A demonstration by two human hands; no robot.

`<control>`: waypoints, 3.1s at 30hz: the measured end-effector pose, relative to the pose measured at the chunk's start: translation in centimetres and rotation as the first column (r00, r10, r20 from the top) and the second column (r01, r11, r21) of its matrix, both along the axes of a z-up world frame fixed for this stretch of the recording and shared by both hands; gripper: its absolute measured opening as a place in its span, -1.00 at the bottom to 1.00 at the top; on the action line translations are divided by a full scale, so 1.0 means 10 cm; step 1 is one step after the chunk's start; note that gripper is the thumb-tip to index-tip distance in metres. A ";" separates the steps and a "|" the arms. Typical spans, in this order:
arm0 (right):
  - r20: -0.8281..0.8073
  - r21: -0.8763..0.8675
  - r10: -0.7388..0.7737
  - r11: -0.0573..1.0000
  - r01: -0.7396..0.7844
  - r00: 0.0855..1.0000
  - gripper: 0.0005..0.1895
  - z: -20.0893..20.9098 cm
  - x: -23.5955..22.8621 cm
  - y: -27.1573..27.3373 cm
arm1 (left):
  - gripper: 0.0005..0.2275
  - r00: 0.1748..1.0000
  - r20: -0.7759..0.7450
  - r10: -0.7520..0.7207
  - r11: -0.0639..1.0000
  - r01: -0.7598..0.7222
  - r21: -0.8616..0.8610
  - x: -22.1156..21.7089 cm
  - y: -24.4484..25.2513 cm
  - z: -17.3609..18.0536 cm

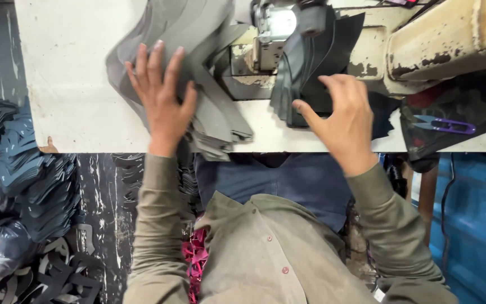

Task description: Sewing together leather shoe upper components using an industrial sewing machine.

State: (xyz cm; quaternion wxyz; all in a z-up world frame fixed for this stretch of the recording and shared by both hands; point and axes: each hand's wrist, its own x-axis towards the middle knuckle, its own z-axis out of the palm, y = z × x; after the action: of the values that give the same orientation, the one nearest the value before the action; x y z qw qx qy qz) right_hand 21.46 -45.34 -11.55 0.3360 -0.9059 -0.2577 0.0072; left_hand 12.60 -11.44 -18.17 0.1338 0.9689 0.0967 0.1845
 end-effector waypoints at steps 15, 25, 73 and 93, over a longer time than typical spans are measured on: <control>-0.174 -0.151 -0.054 0.988 0.027 0.983 -0.65 -0.39 0.30 -0.26 | -0.53 1.000 -0.025 -0.005 1.000 0.004 -0.008 -0.02 -0.15 0.08; -0.273 -0.011 -0.089 0.996 0.090 0.958 -0.62 -0.58 0.45 -0.44 | -0.52 0.965 0.090 0.245 0.969 -0.245 -0.015 0.13 -0.28 0.04; -0.807 0.224 0.403 0.885 -0.409 0.431 -0.78 0.49 -0.16 0.27 | -0.54 0.932 0.157 -0.326 -0.242 0.078 -0.967 0.25 -0.90 0.78; -0.760 0.063 0.348 0.880 -0.471 0.548 -0.80 0.65 -0.30 0.40 | -0.65 0.959 0.145 -0.243 -0.189 0.100 -0.977 0.06 -0.92 0.82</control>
State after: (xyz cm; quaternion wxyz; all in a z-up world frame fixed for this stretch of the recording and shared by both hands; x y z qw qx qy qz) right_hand 18.46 -41.33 -5.01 0.3320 -0.7561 -0.2980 0.4788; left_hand 13.24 -20.64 -9.93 0.8408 0.5355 0.0771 -0.0199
